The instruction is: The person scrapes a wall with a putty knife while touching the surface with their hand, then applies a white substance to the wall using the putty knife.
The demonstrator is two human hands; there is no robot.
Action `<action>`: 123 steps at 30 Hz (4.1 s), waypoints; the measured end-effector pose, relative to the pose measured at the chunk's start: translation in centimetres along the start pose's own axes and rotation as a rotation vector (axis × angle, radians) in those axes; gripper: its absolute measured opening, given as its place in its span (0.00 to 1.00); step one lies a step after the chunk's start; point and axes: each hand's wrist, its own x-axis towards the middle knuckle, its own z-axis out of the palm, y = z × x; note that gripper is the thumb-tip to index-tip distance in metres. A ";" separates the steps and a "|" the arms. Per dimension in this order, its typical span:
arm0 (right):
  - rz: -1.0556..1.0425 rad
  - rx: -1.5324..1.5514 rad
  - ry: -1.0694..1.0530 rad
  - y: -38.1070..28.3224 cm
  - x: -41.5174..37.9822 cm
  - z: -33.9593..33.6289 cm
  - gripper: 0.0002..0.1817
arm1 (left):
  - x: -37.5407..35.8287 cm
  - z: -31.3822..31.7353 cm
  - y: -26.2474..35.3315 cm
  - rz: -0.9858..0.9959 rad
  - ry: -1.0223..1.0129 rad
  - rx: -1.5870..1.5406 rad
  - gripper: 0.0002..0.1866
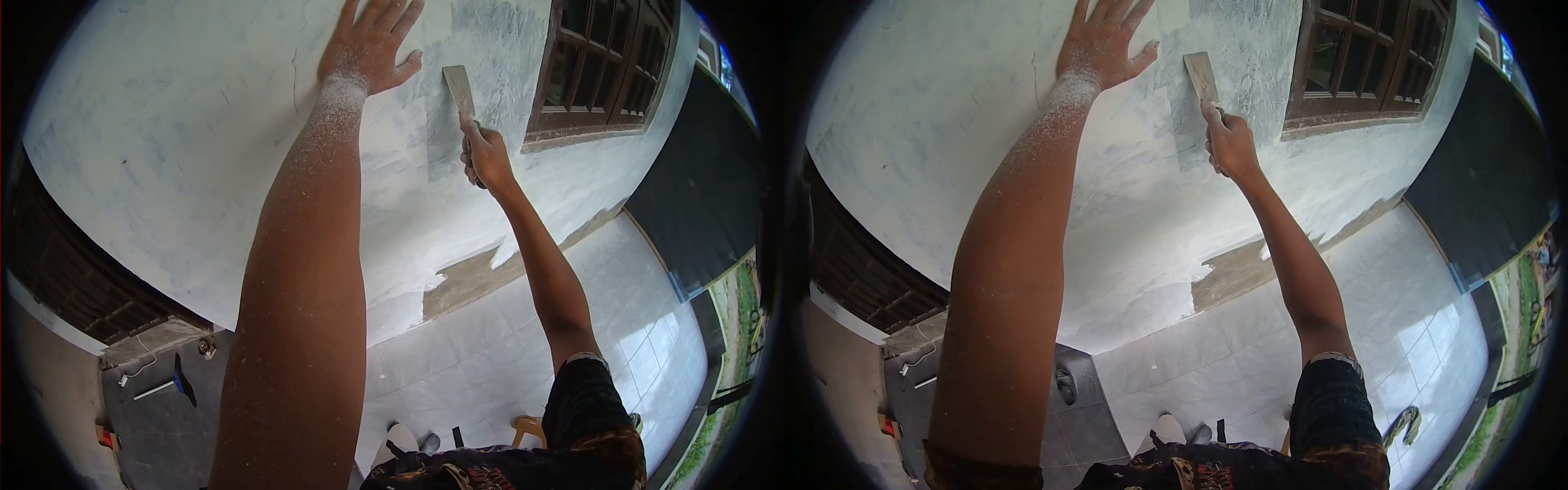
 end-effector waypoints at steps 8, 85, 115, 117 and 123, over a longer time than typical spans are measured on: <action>-0.060 -0.023 0.053 -1.3 0.6 0.4 0.32 | 0.1 0.0 0.0 -0.010 0.022 -0.032 0.43; 0.057 0.105 0.012 -1.4 -1.6 3.4 0.30 | -0.5 0.7 0.3 -0.015 0.086 0.048 0.42; -0.017 0.065 0.092 -2.5 -0.3 3.2 0.32 | -0.2 0.9 0.5 0.005 0.080 0.024 0.42; -0.070 0.081 0.104 -4.3 0.4 3.4 0.32 | -0.1 1.0 0.3 -0.025 0.090 0.111 0.41; -0.003 0.044 0.064 -1.4 -1.5 3.6 0.32 | -0.4 0.6 0.1 0.032 0.075 -0.075 0.43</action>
